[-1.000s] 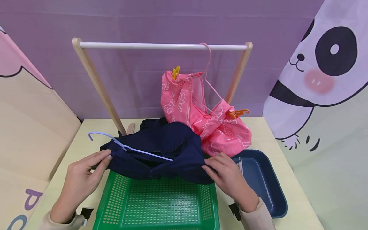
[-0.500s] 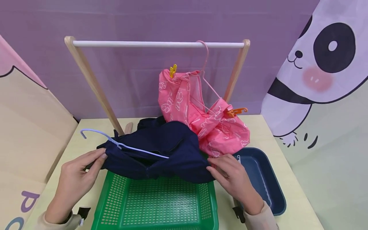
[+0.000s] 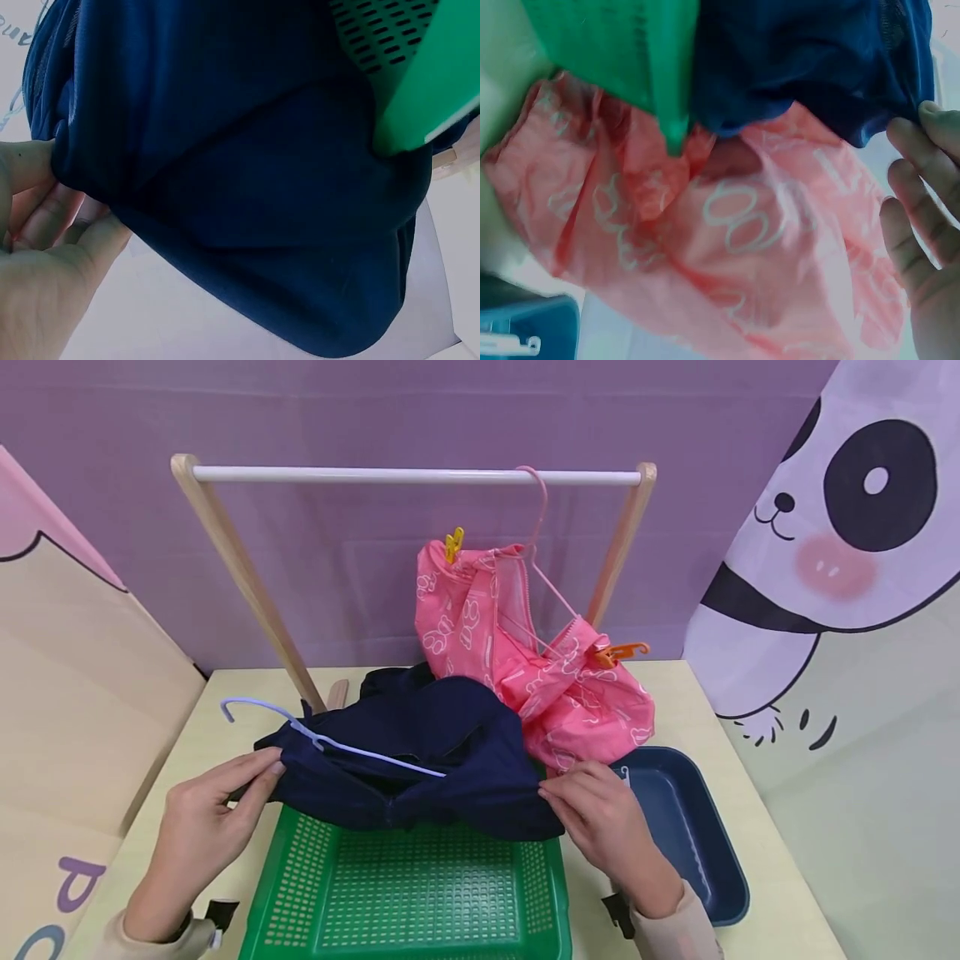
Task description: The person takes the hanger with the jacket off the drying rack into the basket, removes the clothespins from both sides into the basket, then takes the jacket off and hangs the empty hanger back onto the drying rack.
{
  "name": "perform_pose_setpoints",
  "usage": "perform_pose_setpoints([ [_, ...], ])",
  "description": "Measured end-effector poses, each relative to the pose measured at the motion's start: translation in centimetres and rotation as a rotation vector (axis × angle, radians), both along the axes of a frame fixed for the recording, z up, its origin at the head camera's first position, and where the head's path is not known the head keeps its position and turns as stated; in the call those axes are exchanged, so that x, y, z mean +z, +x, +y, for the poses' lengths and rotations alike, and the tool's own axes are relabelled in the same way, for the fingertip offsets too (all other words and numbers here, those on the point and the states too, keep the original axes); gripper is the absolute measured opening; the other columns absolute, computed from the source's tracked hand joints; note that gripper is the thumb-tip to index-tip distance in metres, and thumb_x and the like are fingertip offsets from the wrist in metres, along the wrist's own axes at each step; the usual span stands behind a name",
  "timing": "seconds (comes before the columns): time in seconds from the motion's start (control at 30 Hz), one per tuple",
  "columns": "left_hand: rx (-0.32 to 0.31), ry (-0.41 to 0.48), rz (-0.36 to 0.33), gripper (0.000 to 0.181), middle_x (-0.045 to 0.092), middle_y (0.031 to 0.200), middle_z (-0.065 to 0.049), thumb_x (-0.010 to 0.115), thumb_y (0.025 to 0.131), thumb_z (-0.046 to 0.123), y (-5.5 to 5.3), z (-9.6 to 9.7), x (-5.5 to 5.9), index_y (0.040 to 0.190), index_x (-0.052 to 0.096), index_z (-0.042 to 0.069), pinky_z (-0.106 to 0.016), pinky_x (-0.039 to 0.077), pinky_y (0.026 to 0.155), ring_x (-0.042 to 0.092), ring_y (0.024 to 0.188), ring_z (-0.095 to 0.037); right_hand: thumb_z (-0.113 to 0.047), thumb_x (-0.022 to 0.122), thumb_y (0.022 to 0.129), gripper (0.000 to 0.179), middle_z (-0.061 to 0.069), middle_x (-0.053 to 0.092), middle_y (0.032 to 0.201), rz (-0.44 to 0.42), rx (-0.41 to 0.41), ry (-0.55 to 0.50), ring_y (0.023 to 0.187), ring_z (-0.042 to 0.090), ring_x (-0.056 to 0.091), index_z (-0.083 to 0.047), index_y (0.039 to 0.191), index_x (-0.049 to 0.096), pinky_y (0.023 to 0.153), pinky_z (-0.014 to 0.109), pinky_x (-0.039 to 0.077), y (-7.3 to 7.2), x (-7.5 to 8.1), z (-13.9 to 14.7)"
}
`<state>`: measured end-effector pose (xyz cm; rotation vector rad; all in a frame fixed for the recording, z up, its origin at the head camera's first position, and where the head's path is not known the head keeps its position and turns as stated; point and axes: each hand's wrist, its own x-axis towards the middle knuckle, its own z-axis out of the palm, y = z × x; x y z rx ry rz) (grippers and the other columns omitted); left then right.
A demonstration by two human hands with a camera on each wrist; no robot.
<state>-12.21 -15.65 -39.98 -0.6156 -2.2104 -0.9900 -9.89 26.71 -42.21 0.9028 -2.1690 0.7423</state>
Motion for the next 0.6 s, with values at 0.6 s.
perform_pose_setpoints([
  [0.6, 0.054, 0.023, 0.006, 0.031, 0.075, 0.101, -0.01, 0.078, 0.077, -0.014, -0.3, -0.2, 0.0, 0.105, 0.077, 0.0, -0.006, 0.048, 0.071, 0.069, 0.095, -0.009, -0.043, 0.055, 0.102, 0.039, -0.004, 0.07, 0.086, -0.122, -0.096, 0.033, 0.084, 0.013, 0.055, -0.01, 0.094, 0.076, 0.075, 0.015, 0.046, 1.8, -1.7, 2.8],
])
